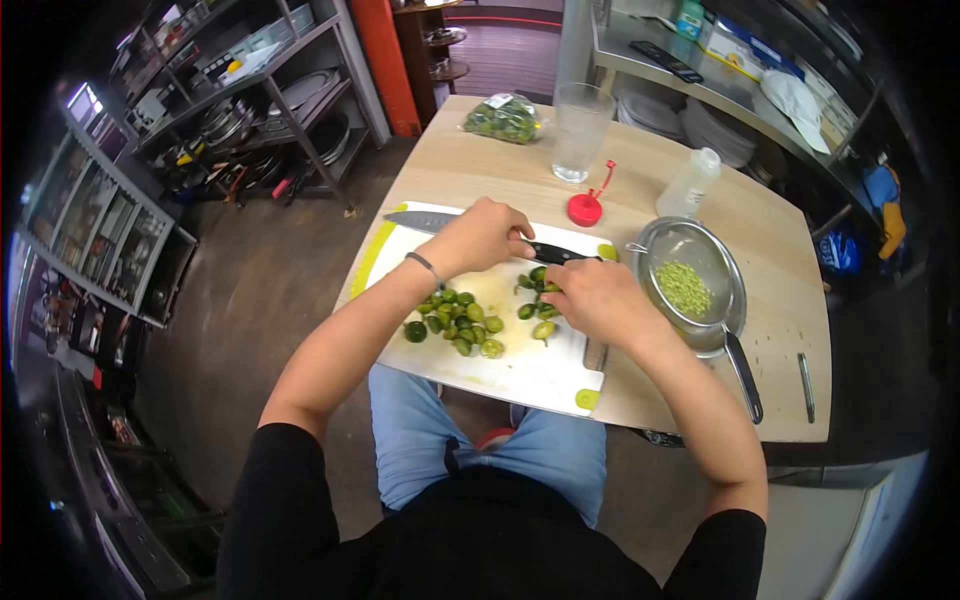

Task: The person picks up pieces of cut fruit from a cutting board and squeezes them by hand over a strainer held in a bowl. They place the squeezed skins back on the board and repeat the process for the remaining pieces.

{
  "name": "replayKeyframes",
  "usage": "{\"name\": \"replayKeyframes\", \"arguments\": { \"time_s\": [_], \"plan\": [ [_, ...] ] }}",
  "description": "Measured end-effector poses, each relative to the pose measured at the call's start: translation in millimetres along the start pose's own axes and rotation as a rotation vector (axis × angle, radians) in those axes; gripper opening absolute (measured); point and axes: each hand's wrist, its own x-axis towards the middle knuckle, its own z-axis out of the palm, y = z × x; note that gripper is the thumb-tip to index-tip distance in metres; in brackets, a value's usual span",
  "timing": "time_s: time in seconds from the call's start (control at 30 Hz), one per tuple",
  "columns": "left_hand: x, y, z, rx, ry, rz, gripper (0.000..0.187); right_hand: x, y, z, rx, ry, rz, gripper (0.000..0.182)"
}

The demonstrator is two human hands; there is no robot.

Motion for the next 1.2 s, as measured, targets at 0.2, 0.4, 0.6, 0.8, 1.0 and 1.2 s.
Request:
{"name": "replayKeyframes", "arguments": {
  "time_s": [0.2,0.4,0.6,0.8,1.0,1.2],
  "plan": [
    [-23,-26,-21,-0.131,0.040,0.049,0.027,22,-14,17,-0.068,-0.028,0.054,0.027],
    [-65,-42,-64,0.248,-0.163,-0.253,0.036,25,-49,13,0.116,0.043,-0.110,0.031],
    [-70,-60,-43,0.205,-0.205,-0.268,0.032,51,-72,40,0.124,-0.091,-0.079,0.032],
    [-73,-65,-35,0.034,-0.094,-0.207,0.022,51,-57,39,0.404,-0.100,-0.041,0.027],
    [-65,-32,-29,-0.391,0.195,-0.247,0.024,34,-43,6,0.734,0.010,0.034,0.025],
    [-46,15,-21,-0.648,0.155,-0.267,0.023,-1,-6,-26,0.853,0.172,0.131,0.031]
  ]
}}
